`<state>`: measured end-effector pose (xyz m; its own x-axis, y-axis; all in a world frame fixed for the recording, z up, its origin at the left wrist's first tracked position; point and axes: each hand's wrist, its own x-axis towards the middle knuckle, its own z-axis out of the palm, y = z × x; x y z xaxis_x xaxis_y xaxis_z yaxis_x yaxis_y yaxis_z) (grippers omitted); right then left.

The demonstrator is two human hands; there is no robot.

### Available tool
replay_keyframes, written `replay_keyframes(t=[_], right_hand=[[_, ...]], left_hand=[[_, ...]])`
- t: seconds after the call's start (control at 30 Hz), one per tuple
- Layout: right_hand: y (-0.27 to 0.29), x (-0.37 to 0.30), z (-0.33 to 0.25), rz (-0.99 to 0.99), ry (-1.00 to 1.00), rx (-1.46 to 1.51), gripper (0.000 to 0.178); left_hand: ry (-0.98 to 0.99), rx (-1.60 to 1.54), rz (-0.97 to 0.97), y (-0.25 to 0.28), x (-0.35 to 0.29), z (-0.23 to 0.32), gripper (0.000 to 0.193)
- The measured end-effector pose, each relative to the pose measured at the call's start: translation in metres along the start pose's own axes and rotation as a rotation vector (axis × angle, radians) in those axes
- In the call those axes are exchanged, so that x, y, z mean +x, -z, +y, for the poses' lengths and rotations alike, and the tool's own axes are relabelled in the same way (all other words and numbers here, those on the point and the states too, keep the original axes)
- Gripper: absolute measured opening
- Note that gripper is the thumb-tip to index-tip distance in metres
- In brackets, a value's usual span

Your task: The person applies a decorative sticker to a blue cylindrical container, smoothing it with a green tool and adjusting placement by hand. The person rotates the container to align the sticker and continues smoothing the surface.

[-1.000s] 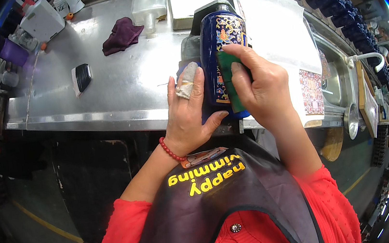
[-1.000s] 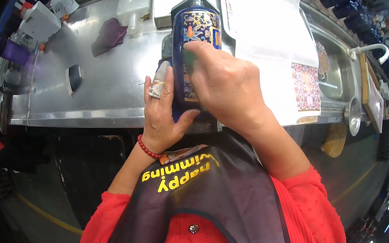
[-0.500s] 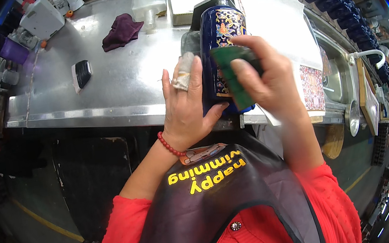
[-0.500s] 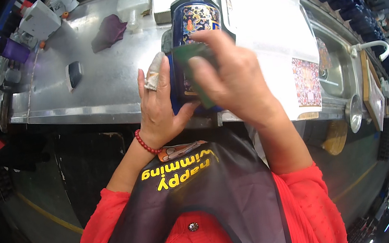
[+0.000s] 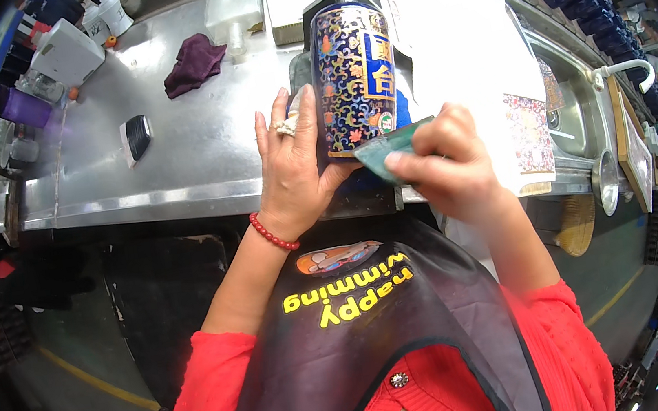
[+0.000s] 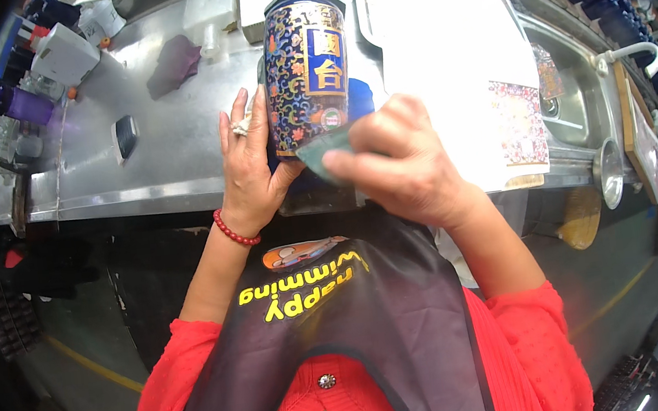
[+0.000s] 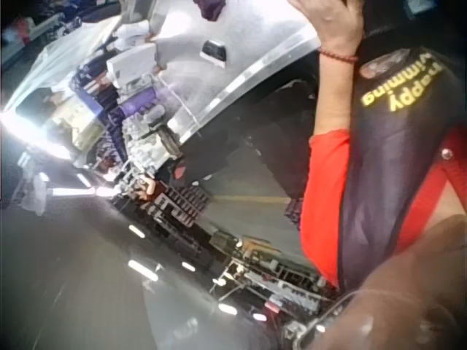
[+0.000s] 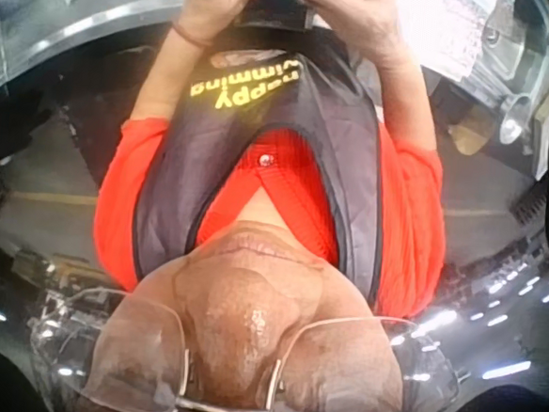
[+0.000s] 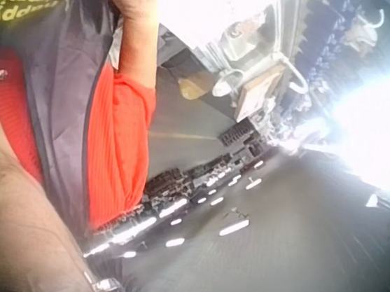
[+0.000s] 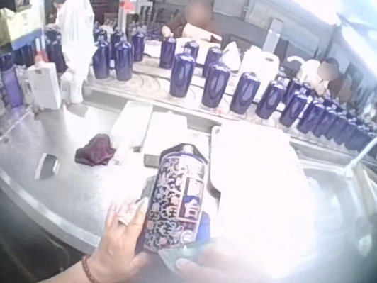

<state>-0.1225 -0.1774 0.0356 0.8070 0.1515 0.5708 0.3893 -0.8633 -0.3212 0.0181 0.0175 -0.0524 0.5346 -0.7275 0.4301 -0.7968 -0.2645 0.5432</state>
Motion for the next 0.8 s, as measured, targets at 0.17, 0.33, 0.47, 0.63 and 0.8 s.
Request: replay_keyframes(t=[0.17,0.33,0.47,0.63,0.8], right_hand=[[-0.004,-0.01,0.006,0.091,-0.052,0.214,0.043],[0.001,-0.022,0.01,-0.113,-0.028,0.357,0.035],[0.0,-0.033,0.016,0.06,-0.37,0.58,0.02],[-0.008,-0.032,0.016,0.219,-0.835,0.795,0.028],[-0.021,-0.025,0.028,0.278,-0.827,0.931,0.017]], left_hand=[[-0.009,-0.063,-0.042,-0.001,0.001,-0.006,0.108],[-0.03,-0.066,-0.046,0.012,0.003,0.0,0.112],[-0.241,0.171,0.025,0.019,0.01,0.015,0.108],[-0.281,0.087,0.017,0.015,0.028,0.021,0.108],[-0.174,-0.133,0.015,0.014,0.03,0.021,0.11]])
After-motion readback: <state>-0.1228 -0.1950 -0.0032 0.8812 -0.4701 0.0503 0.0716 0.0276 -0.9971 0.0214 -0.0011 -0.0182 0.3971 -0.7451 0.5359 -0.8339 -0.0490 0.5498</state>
